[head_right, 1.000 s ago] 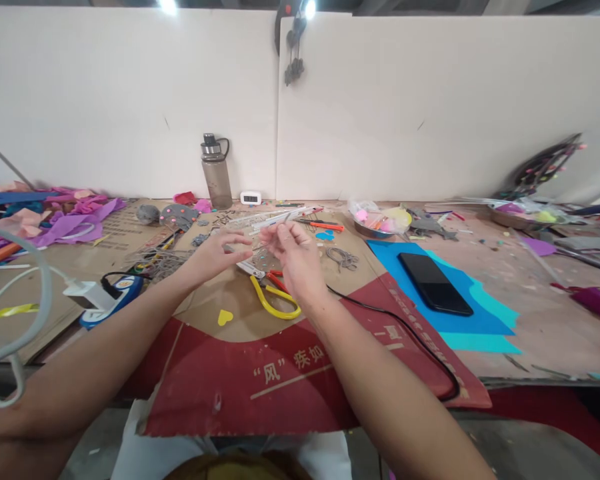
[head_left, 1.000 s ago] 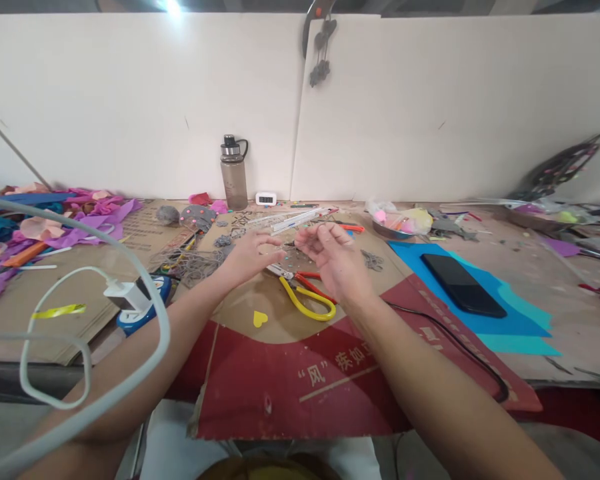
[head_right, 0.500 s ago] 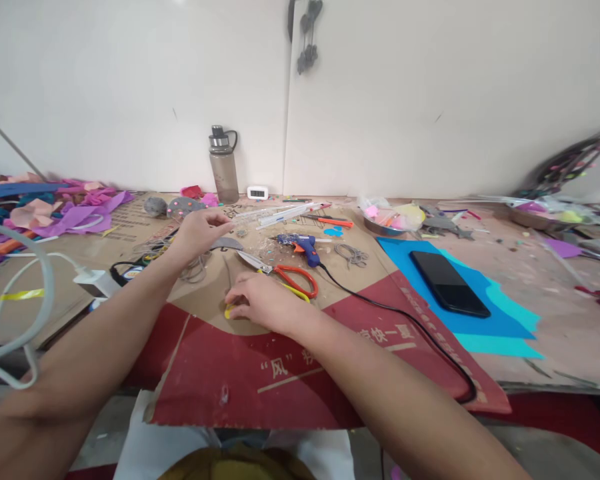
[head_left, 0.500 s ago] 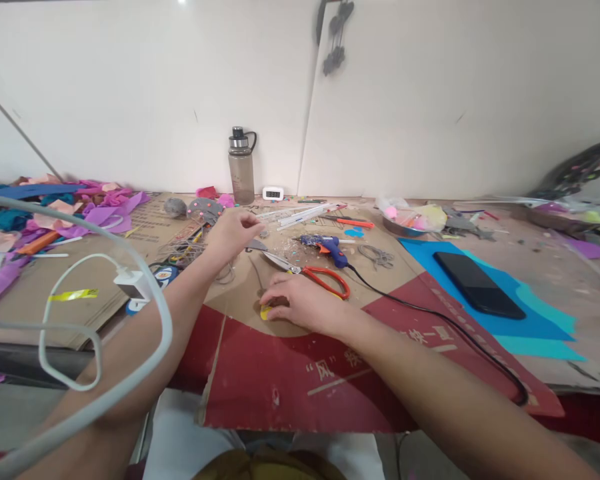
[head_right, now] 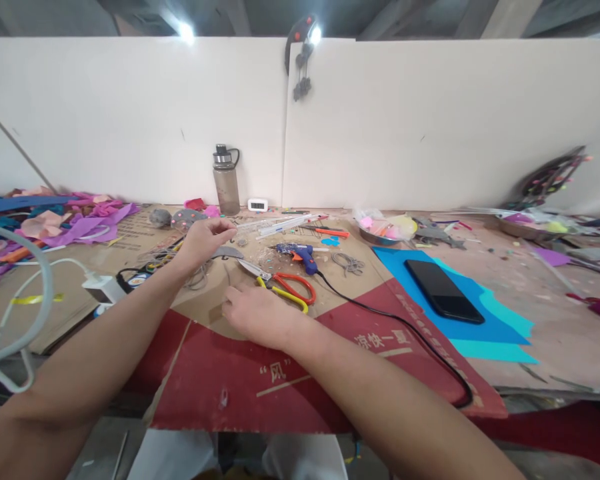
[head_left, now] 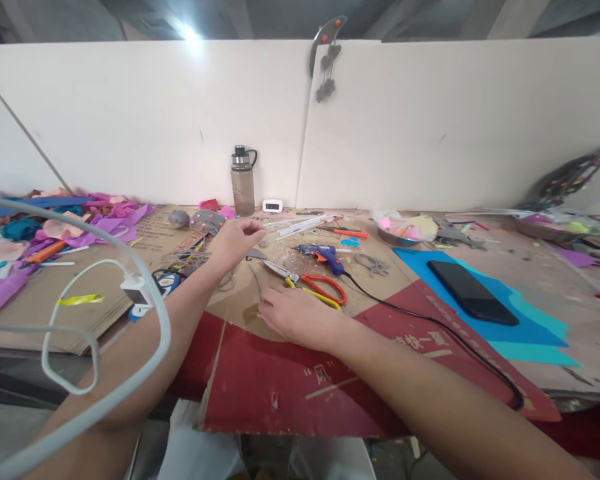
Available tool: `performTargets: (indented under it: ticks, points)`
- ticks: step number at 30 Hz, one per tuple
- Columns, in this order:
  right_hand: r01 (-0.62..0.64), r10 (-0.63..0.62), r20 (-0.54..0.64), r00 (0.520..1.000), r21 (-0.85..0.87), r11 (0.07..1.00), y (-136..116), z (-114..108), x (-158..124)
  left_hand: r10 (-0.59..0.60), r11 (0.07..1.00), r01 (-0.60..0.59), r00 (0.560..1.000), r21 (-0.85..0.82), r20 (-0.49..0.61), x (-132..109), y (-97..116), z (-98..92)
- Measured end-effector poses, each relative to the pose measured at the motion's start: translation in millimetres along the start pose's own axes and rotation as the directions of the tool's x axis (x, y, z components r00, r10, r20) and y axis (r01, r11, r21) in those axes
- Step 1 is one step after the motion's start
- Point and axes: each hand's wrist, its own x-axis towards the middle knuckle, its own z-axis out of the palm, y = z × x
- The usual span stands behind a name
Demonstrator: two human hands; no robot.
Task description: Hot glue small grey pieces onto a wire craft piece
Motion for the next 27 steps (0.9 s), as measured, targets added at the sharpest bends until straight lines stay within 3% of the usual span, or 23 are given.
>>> performTargets:
  ticks: [4,8,11,14,18,22,27]
  points:
    - [-0.118,0.118,0.013,0.993,0.157,0.980,2.8,-0.7,1.7,-0.061,0.994,0.069,0.995,-0.090,0.083,-2.3,4.6,2.7]
    - [-0.148,0.148,0.036,0.988,0.444,0.884,10.7,-6.0,-2.0,-0.098,0.974,0.132,0.979,-0.182,0.181,-3.4,4.1,6.9]
    - [-0.145,0.136,0.056,0.989,0.533,0.833,15.9,-6.7,-4.0,-0.124,0.957,0.154,0.983,-0.248,0.134,-0.7,-2.2,7.0]
    - [-0.151,0.135,0.068,0.988,0.485,0.861,16.7,-2.6,-3.1,-0.165,0.932,0.163,0.986,-0.324,0.023,3.5,-9.9,3.9]
    - [-0.079,0.067,0.063,0.996,0.219,0.972,9.6,2.0,-0.8,-0.229,0.906,0.197,0.973,-0.375,-0.043,6.8,-18.9,1.4]
    - [-0.049,0.046,0.060,0.997,0.046,0.998,1.5,2.4,1.6,-0.204,0.926,0.192,0.979,-0.325,-0.003,6.4,-25.8,4.2]
    - [-0.162,0.156,0.047,0.987,0.152,0.975,3.9,-1.7,1.5,-0.195,0.935,0.220,0.974,-0.277,0.116,1.0,-15.5,10.0]
